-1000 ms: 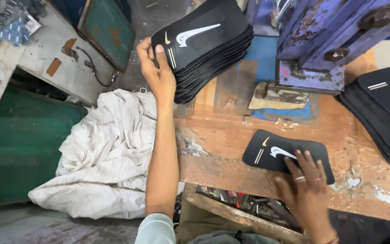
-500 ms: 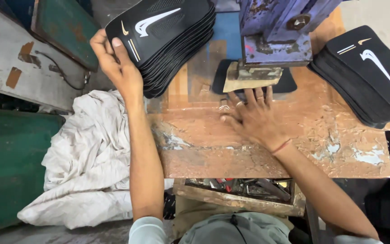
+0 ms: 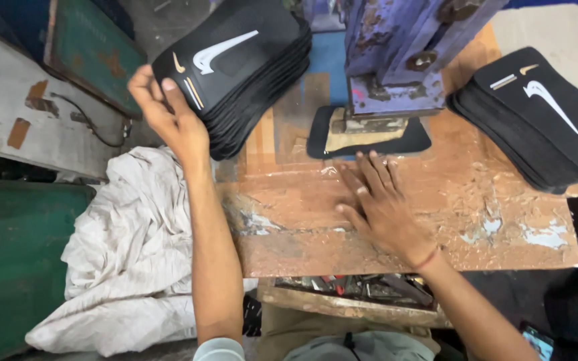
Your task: Manually placing shoe components under a mechanical press and stacking finished parts on a workbench.
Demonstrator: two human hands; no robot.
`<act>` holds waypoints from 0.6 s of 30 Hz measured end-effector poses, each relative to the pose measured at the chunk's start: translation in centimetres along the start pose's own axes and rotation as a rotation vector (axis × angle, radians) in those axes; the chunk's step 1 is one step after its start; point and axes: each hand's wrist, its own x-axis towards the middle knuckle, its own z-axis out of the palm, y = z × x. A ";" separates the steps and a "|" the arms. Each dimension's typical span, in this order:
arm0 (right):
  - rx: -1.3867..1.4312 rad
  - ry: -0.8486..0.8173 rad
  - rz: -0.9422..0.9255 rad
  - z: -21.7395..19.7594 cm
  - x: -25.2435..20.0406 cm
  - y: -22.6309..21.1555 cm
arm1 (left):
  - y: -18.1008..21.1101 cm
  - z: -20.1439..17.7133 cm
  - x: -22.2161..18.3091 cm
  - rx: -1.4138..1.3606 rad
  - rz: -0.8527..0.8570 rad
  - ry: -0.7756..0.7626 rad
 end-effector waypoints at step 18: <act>0.276 0.158 0.327 -4.0 -10.3 -1.1 | 3.8 0.9 -0.6 0.569 0.093 -0.143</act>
